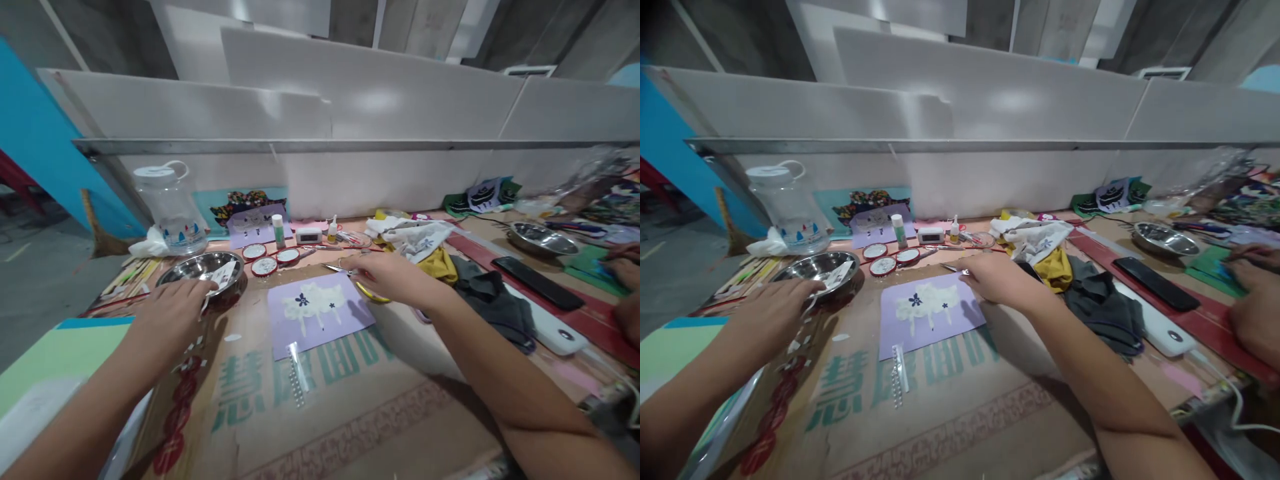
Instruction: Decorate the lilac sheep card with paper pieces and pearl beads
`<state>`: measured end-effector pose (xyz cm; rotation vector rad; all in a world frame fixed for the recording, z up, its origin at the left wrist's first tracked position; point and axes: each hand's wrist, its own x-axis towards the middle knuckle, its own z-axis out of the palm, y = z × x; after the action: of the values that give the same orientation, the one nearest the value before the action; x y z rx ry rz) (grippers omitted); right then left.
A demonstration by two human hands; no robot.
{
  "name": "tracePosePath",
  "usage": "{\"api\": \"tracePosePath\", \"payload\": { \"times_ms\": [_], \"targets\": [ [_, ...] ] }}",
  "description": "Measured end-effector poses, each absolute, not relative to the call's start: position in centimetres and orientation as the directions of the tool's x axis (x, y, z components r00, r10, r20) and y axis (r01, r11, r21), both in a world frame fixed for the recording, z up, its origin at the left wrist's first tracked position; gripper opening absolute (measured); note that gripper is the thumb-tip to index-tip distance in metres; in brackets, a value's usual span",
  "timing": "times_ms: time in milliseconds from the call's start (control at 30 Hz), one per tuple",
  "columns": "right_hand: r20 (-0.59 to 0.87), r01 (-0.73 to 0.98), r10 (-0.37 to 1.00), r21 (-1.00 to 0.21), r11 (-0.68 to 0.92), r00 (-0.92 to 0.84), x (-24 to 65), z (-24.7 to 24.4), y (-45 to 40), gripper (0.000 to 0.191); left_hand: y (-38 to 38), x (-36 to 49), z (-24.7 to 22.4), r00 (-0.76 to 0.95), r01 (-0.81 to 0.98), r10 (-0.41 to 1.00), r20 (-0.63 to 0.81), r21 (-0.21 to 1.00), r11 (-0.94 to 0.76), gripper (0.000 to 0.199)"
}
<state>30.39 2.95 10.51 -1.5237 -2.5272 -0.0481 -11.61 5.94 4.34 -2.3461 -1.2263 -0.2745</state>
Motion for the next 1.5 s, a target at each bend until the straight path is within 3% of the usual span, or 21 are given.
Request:
{"api": "tracePosePath", "payload": {
  "times_ms": [167,267,367,533,700,967,1133,1367,1500],
  "targets": [
    [0.068,0.889,0.891,-0.056,0.454,-0.450,31.1,10.9,3.2,0.022,5.1,-11.3,6.5,0.516,0.857,0.761,0.393,-0.246,-0.454,0.034],
    [0.036,0.887,0.888,-0.041,0.460,-0.459,31.6,10.0,3.9,0.026,4.2,-9.6,6.4,0.447,0.887,0.781,0.436,-0.101,-0.451,0.028],
    [0.014,0.895,0.895,0.006,0.445,-0.445,32.4,8.3,5.3,0.033,2.9,-7.1,5.0,0.516,0.811,0.739,0.433,0.032,-0.584,0.028],
    [0.029,0.909,0.909,0.040,0.415,-0.417,33.2,5.3,7.3,0.049,1.4,-3.9,2.3,0.634,0.725,0.672,0.383,0.006,-0.688,0.026],
    [0.001,0.926,0.928,0.056,0.373,-0.374,33.5,3.7,8.3,0.040,2.7,-4.0,0.6,0.598,0.760,0.653,0.464,-0.069,-0.646,0.027],
    [-0.047,0.946,0.947,0.053,0.320,-0.317,34.4,4.2,8.1,0.021,6.1,-7.0,-2.3,0.496,0.825,0.737,0.459,0.017,-0.565,0.040],
    [-0.101,0.946,0.942,0.014,0.324,-0.322,35.3,5.2,7.3,0.014,6.6,-7.6,-2.1,0.442,0.876,0.756,0.482,-0.053,-0.479,0.042],
    [-0.188,0.970,0.952,-0.004,0.244,-0.240,36.3,6.0,7.0,0.017,7.6,-9.6,-1.1,0.357,0.934,0.845,0.398,-0.129,-0.334,0.050],
    [-0.210,0.974,0.952,-0.005,0.227,-0.223,36.0,6.1,7.2,0.018,7.6,-10.3,0.2,0.298,0.953,0.888,0.349,-0.061,-0.296,0.048]
  ]
}}
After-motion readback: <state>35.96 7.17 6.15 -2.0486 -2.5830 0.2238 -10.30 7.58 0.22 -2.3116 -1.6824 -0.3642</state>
